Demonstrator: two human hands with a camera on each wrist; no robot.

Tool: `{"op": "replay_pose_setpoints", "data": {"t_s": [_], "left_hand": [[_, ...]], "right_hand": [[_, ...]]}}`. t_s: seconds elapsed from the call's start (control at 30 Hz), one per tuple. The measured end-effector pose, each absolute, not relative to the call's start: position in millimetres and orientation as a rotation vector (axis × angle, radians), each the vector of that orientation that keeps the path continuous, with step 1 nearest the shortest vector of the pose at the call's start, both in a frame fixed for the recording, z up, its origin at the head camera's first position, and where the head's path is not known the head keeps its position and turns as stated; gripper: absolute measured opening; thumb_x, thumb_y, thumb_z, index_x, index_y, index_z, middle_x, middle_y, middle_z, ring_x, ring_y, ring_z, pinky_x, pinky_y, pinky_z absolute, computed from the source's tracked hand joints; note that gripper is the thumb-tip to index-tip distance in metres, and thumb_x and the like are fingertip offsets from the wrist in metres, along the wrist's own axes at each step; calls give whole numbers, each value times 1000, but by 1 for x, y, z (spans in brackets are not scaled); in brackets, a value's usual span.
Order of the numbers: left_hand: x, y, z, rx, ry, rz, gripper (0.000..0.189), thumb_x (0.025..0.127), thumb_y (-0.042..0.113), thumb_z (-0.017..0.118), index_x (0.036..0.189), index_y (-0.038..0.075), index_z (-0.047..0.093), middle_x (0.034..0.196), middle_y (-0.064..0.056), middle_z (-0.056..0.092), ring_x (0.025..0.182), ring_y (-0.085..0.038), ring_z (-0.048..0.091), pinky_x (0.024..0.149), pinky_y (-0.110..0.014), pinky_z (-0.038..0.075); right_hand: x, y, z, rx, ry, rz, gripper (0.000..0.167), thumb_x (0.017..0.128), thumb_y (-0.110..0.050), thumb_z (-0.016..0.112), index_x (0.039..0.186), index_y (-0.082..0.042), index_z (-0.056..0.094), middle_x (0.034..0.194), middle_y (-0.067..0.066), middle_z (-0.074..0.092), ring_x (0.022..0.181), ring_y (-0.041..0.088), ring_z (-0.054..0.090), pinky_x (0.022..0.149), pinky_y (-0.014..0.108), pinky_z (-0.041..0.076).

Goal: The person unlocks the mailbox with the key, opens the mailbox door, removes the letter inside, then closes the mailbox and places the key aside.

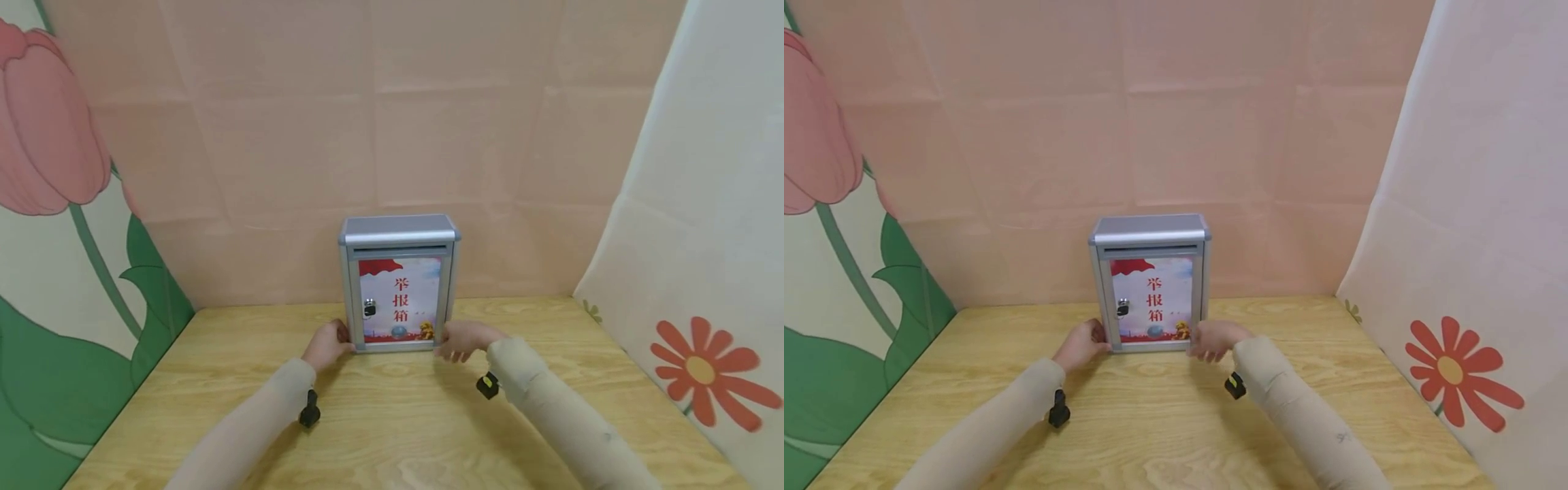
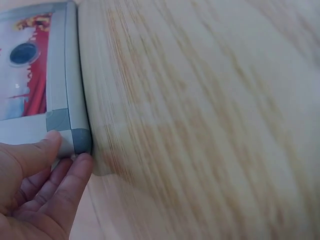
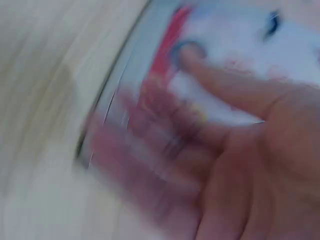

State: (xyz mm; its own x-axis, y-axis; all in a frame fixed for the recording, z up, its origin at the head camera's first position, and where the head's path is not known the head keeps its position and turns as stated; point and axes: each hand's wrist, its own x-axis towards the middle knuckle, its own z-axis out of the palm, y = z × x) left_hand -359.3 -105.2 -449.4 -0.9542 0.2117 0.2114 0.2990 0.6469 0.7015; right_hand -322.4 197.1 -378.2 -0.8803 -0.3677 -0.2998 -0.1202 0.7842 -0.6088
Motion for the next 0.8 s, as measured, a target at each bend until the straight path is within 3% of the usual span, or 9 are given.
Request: {"op": "replay_pose_setpoints", "data": {"t_s": [0.17, 0.27, 0.53, 0.8], "left_hand": [[-359, -107, -451, -414, -2753, -1211, 24, 78, 5, 79, 89, 1, 58, 81, -7, 62, 75, -18, 57, 69, -33, 49], [-360, -106, -452, -406, -2756, -1220, 24, 78, 6, 79, 89, 2, 58, 81, -7, 62, 75, -17, 56, 69, -32, 49], [-364, -106, -456, -453, -2744, -1218, 24, 78, 6, 79, 91, 1, 59, 83, -9, 63, 75, -17, 56, 68, -32, 49], [-365, -107, -458, -470, -2707, -1206, 25, 76, 4, 79, 87, 2, 57, 78, -7, 61, 72, -17, 55, 66, -32, 48]], "right_hand": [[-325, 144, -363, -436, 2219, -1414, 35, 102, -22, 49, 124, 5, 54, 121, 26, 60, 104, 34, 64, 87, 40, 55], [-329, 119, -363, -357, 2117, -1650, 44, 103, -26, 47, 132, 7, 49, 128, 28, 56, 111, 38, 62, 90, 41, 54], [-335, 87, -370, -88, 1942, -1981, 38, 103, -20, 45, 129, 8, 48, 119, 27, 62, 98, 28, 67, 87, 37, 55], [-337, 77, -375, 44, 1653, -2237, 31, 103, -10, 43, 127, 9, 46, 108, 23, 62, 108, 33, 62, 100, 42, 48]]}}
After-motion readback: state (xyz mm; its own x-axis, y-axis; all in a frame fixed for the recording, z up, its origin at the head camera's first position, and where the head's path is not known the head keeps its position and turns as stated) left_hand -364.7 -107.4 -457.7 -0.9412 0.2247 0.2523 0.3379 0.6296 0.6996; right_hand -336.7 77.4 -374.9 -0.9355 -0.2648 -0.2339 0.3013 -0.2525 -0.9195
